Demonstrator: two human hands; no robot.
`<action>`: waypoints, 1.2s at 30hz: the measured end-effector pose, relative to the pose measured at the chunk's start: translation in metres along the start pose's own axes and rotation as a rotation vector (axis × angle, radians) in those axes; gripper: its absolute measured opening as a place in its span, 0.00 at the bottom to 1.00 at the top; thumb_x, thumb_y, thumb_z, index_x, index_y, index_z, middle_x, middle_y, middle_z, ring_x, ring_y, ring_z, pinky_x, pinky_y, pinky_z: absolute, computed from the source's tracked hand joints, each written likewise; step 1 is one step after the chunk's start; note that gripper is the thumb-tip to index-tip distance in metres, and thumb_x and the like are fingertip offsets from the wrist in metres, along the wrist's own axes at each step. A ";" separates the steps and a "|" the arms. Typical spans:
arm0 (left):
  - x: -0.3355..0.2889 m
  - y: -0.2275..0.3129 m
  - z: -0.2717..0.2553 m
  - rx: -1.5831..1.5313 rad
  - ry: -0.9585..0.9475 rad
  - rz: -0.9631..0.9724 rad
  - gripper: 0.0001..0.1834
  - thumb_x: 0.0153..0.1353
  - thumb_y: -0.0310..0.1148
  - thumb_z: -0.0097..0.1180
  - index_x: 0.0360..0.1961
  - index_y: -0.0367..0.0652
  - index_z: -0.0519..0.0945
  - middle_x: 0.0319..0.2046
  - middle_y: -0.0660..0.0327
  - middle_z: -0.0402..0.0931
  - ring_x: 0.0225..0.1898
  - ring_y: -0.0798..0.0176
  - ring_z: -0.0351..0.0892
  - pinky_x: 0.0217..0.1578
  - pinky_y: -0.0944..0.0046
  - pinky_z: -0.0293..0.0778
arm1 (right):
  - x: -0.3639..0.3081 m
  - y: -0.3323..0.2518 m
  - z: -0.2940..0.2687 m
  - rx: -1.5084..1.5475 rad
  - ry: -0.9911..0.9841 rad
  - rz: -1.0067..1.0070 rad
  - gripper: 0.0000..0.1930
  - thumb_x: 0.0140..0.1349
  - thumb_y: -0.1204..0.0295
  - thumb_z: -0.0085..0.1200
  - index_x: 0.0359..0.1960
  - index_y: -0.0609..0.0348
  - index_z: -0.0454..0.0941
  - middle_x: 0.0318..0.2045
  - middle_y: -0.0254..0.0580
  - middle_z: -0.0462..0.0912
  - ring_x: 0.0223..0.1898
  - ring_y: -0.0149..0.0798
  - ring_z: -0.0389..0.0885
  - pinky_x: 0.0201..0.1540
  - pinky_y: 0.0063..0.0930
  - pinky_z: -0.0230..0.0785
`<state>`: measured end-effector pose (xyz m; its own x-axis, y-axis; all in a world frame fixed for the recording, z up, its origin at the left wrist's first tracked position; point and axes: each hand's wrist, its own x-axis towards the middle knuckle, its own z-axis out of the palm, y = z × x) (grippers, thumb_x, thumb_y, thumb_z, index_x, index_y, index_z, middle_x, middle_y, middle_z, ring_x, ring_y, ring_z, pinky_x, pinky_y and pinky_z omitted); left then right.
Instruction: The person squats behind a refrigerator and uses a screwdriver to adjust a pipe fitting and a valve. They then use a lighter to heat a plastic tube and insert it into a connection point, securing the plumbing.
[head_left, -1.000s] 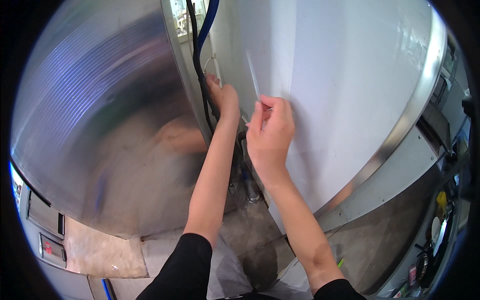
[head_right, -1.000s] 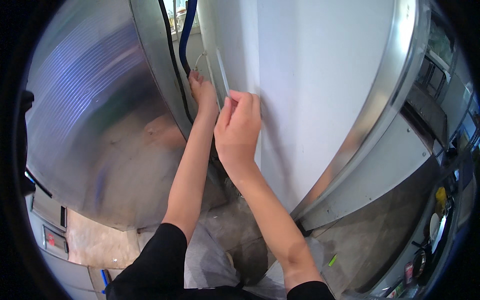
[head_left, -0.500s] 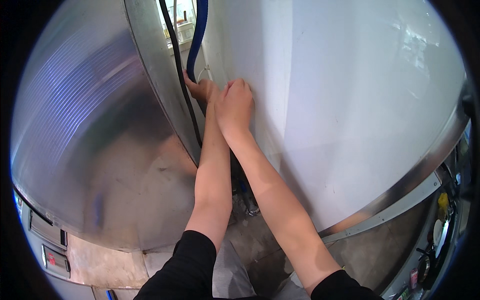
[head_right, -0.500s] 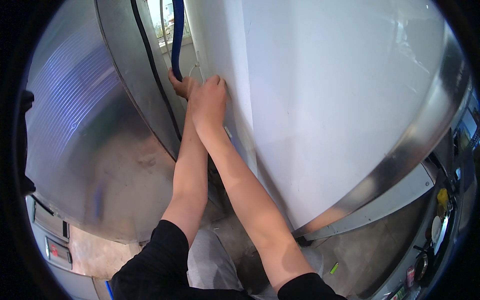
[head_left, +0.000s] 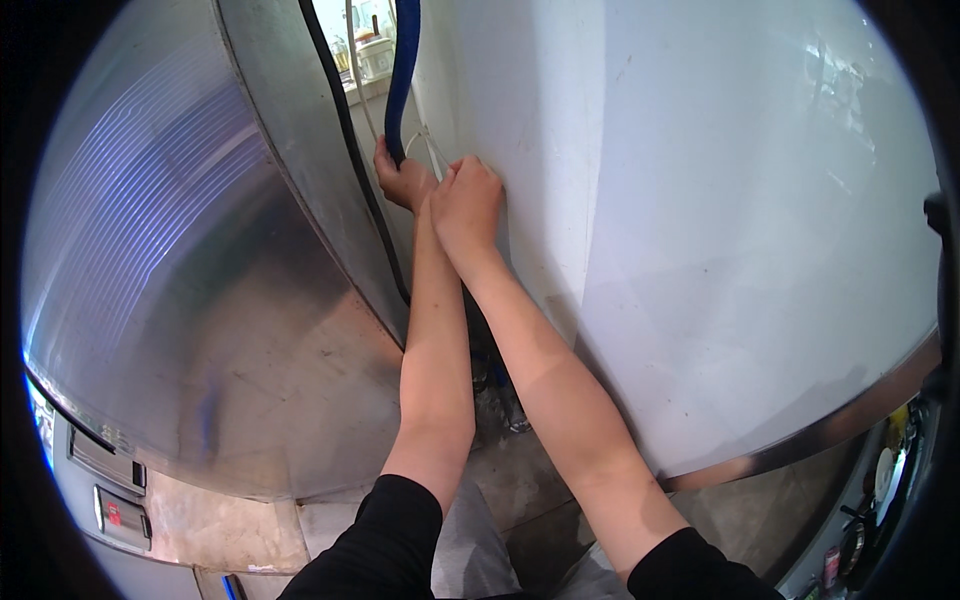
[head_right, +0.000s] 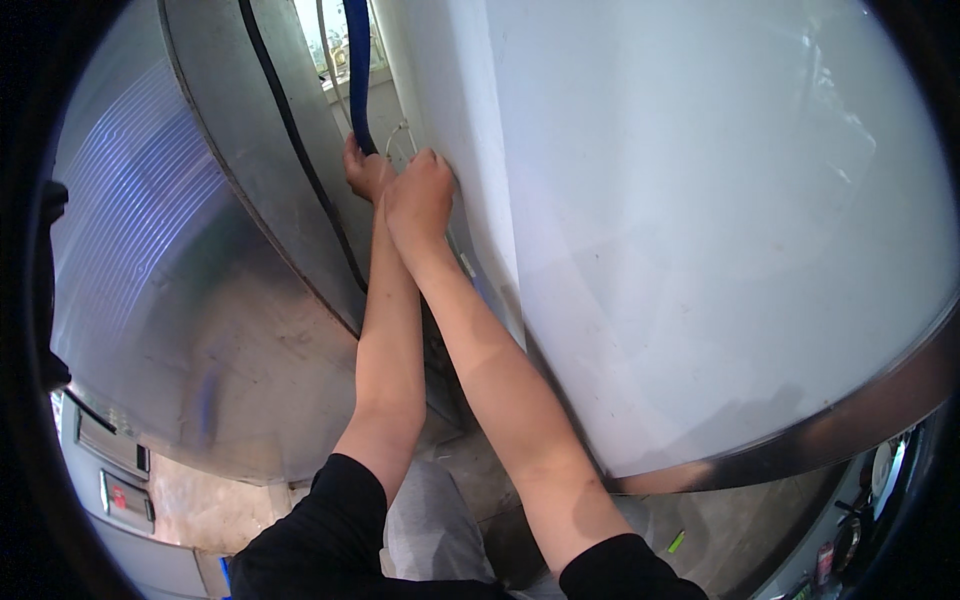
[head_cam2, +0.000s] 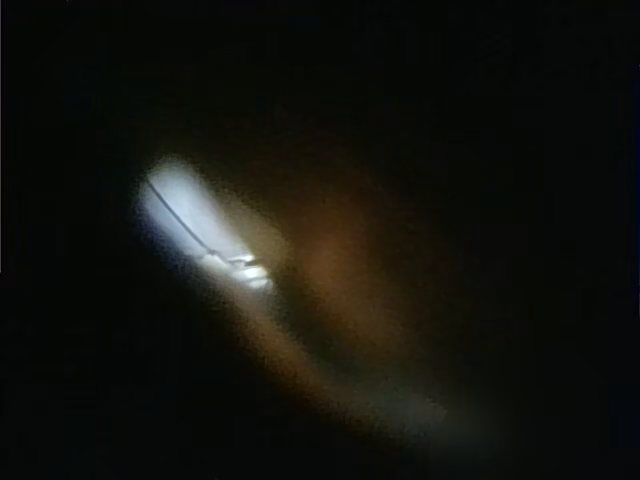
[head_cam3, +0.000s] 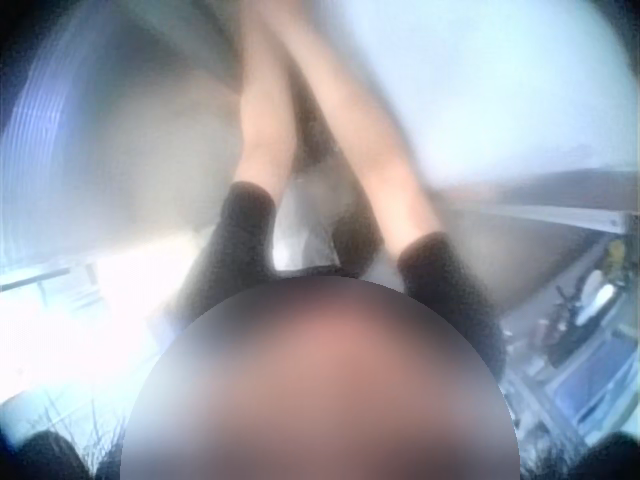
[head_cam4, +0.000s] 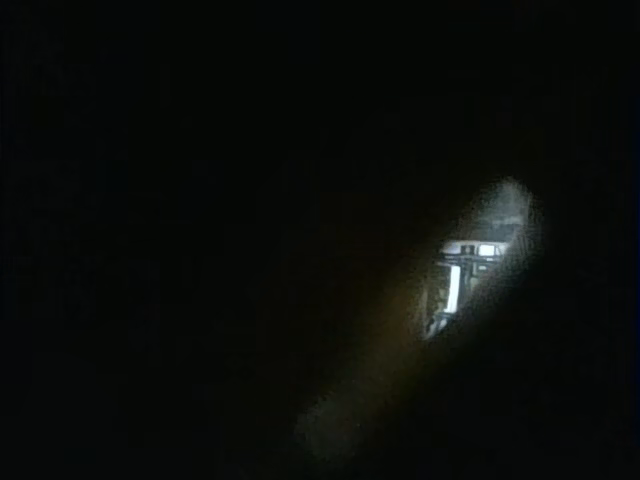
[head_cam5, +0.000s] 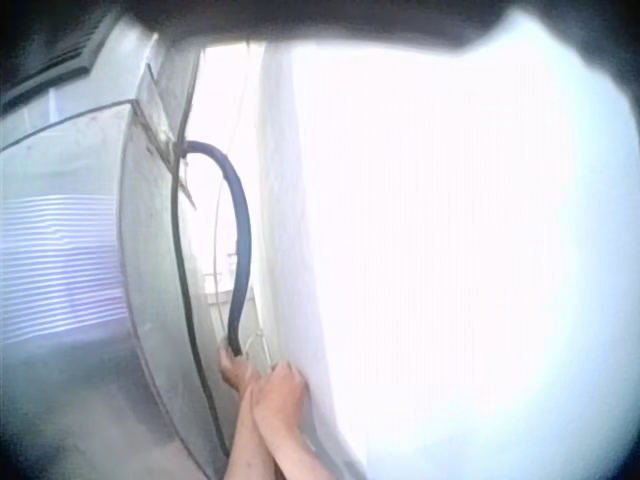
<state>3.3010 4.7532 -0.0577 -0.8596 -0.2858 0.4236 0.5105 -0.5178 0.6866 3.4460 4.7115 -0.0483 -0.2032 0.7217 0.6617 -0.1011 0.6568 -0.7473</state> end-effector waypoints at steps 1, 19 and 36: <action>-0.001 0.001 0.001 -0.028 -0.001 -0.002 0.36 0.55 0.07 0.34 0.64 0.31 0.79 0.61 0.45 0.81 0.65 0.51 0.81 0.70 0.55 0.70 | 0.001 0.001 0.000 0.005 -0.003 0.003 0.06 0.64 0.79 0.56 0.37 0.71 0.82 0.37 0.62 0.85 0.45 0.63 0.84 0.51 0.54 0.74; -0.001 0.002 -0.001 0.039 0.016 -0.033 0.35 0.54 0.08 0.35 0.62 0.30 0.79 0.61 0.42 0.81 0.66 0.48 0.80 0.71 0.53 0.70 | 0.013 -0.003 0.008 -0.078 -0.152 0.221 0.07 0.61 0.74 0.62 0.38 0.62 0.88 0.42 0.53 0.89 0.49 0.56 0.87 0.53 0.48 0.79; 0.002 -0.003 -0.003 0.057 0.013 -0.058 0.34 0.54 0.07 0.36 0.62 0.30 0.79 0.60 0.43 0.81 0.65 0.50 0.81 0.69 0.56 0.72 | 0.016 0.003 0.004 0.031 -0.155 0.237 0.09 0.67 0.68 0.63 0.40 0.62 0.83 0.40 0.56 0.88 0.47 0.61 0.87 0.51 0.54 0.78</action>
<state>3.2979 4.7515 -0.0604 -0.8876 -0.2676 0.3749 0.4604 -0.4874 0.7420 3.4382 4.7240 -0.0401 -0.3707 0.8108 0.4530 -0.0619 0.4651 -0.8831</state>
